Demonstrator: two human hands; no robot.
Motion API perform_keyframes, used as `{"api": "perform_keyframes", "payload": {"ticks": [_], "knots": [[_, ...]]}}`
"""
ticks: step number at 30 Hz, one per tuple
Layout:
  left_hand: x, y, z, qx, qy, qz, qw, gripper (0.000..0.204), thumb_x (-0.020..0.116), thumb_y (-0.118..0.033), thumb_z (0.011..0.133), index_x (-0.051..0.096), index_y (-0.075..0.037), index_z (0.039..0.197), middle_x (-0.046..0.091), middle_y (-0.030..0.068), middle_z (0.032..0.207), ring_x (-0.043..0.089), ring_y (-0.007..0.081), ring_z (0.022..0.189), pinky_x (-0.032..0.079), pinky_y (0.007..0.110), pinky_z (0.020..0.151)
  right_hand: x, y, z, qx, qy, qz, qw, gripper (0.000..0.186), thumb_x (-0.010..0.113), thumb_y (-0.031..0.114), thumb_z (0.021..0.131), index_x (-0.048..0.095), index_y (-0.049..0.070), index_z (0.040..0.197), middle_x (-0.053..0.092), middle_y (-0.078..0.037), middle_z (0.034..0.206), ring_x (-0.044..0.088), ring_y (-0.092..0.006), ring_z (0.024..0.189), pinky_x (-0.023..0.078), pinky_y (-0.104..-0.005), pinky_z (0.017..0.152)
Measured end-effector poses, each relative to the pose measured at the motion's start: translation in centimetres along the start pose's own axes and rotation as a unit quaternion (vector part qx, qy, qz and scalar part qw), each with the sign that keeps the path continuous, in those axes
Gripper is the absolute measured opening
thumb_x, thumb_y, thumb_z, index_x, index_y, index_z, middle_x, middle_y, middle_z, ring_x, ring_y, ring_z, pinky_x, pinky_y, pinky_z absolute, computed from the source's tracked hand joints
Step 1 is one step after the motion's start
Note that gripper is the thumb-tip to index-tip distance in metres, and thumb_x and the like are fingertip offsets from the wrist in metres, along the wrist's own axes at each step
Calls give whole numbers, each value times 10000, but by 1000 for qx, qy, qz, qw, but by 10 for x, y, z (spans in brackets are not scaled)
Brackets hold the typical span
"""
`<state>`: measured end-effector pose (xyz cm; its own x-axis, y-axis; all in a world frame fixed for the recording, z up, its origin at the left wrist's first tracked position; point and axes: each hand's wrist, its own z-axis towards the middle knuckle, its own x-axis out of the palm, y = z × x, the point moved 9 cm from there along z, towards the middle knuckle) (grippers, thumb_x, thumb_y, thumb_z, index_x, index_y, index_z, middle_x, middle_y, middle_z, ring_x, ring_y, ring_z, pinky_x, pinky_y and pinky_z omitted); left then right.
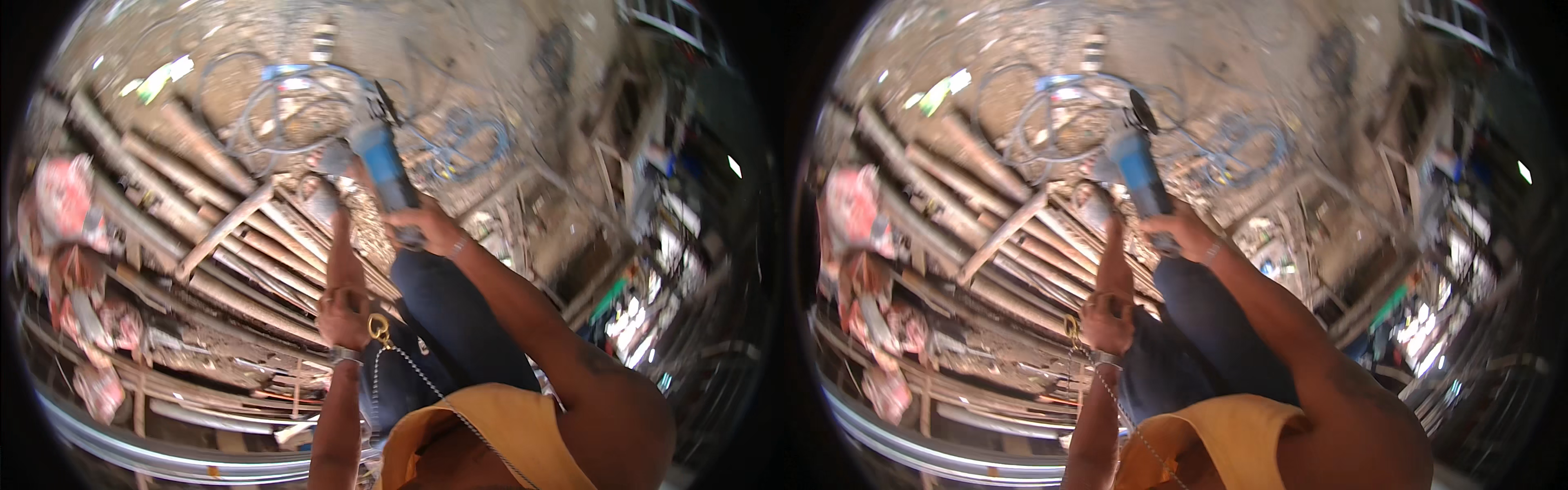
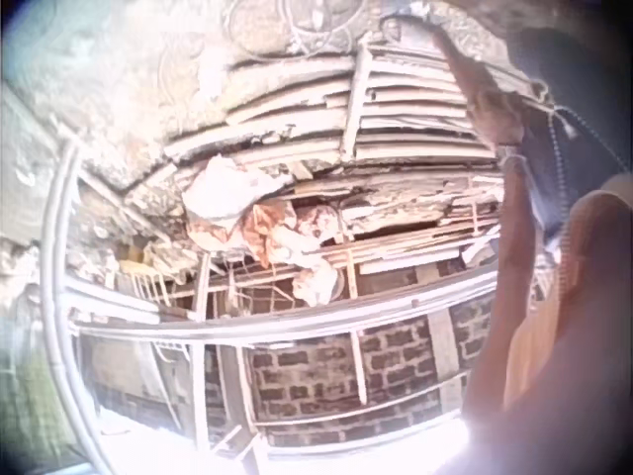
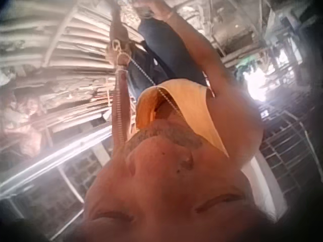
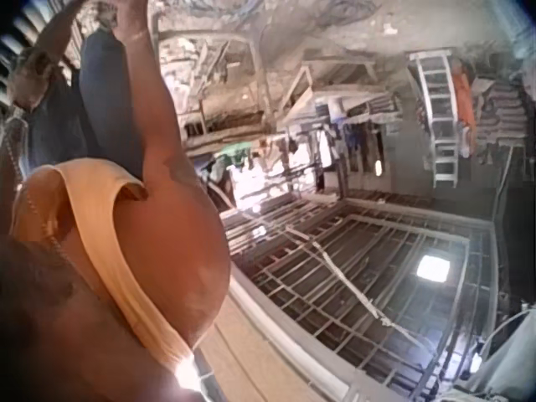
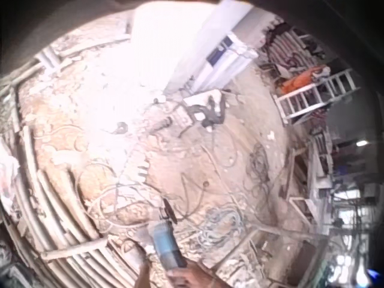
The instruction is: The person selects a long metal rod from a pile of scrap materials on the ground. They position the rod and use an angle grinder to cut through it, generating sparks. After cutting, the person sets the tool down and moves the cut pieces.
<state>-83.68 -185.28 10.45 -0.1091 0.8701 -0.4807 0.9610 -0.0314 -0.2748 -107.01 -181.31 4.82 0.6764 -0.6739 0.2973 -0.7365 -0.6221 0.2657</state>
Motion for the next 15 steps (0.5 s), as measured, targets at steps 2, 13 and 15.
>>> {"api": "perform_keyframes", "payload": {"ticks": [2, 13, 15], "knots": [[3, 19, 1, 44, -30, -24, 998, 350, 797, -213, 716, 677, -89, 1021, 634, 157, 1129, 571, 388, 1084, 469, 489, 934, 18, 18, -16, -40, -18, 139, 989, 270, 694, 164, 841, 611, 6, 1044, 639, -100, 767, 620, -174, 625, 477, -298, 498], [32, 35, 3, 59, 63, 118, 989, 348, 792, -288, 703, 680, -106, 978, 624, 141, 1115, 588, 363, 1081, 501, 493, 920, -75, 36, -213, -207, -189, 282, 918, 327, 670, 163, 848, 607, 2, 1126, 649, -117, 883, 634, -164, 720, 512, -286, 513], [39, 37, 8, 42, 94, 141, 985, 354, 790, -298, 702, 678, -105, 977, 625, 143, 1113, 589, 361, 1082, 502, 492, 919, -111, 47, -262, -223, -263, 215, 914, 343, 683, 191, 836, 612, 0, 1112, 658, -110, 877, 635, -159, 697, 522, -287, 527]]}}
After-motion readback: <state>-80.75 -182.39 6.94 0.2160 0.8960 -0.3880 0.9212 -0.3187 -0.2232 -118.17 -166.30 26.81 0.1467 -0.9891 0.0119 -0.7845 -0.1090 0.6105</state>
